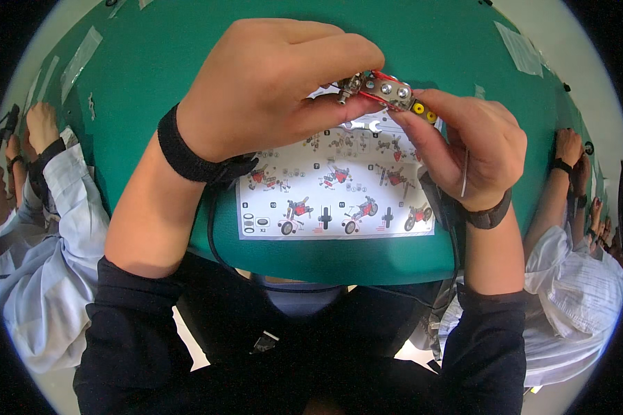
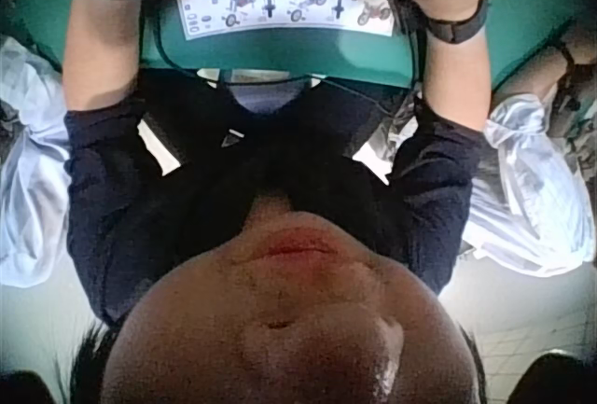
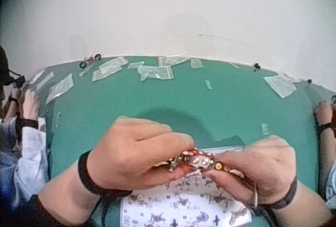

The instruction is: Assemble a small toy motorcycle model using a manual and small tools.

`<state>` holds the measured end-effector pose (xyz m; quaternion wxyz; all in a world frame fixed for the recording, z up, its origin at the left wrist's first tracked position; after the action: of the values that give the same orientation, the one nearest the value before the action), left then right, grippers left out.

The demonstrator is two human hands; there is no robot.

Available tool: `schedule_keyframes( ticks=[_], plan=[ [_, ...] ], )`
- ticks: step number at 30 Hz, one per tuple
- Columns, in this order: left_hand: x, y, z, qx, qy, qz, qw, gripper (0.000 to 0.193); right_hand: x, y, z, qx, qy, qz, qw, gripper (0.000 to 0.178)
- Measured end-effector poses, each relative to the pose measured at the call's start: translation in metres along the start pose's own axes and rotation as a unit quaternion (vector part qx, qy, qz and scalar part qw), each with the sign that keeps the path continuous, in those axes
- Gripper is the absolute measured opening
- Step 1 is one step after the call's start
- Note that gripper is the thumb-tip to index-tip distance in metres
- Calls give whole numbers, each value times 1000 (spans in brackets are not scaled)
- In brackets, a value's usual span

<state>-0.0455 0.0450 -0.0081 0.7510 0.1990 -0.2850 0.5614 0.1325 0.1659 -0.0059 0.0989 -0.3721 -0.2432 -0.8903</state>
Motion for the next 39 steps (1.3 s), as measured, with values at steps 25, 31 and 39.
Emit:
schedule_keyframes(
  ticks=[25, 31, 39],
  plan=[
    [-2, 4, -1, -88, 41, 53, 994, 30, -3, -19, -5, 121, 90, -146, 978, 28],
    [-1, 4, -1, -82, 7, 56, 995, 33, -5, -25, -3, 93, 42, -136, 985, 28],
    [0, -3, 4, -46, -27, 33, 998, 42, -8, -33, -3, 131, 35, -119, 984, 33]
  ],
)
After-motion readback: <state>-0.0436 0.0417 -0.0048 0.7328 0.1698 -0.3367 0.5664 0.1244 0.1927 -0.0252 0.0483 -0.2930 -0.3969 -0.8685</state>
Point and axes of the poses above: each hand's wrist, its own x-axis towards the middle knuckle, its own z-axis out of the back of the hand, y = z × x, the point moved 2 cm from there along x, towards the middle knuckle, and after that the axes turned 15 degrees about x, right-handed, at the moved point
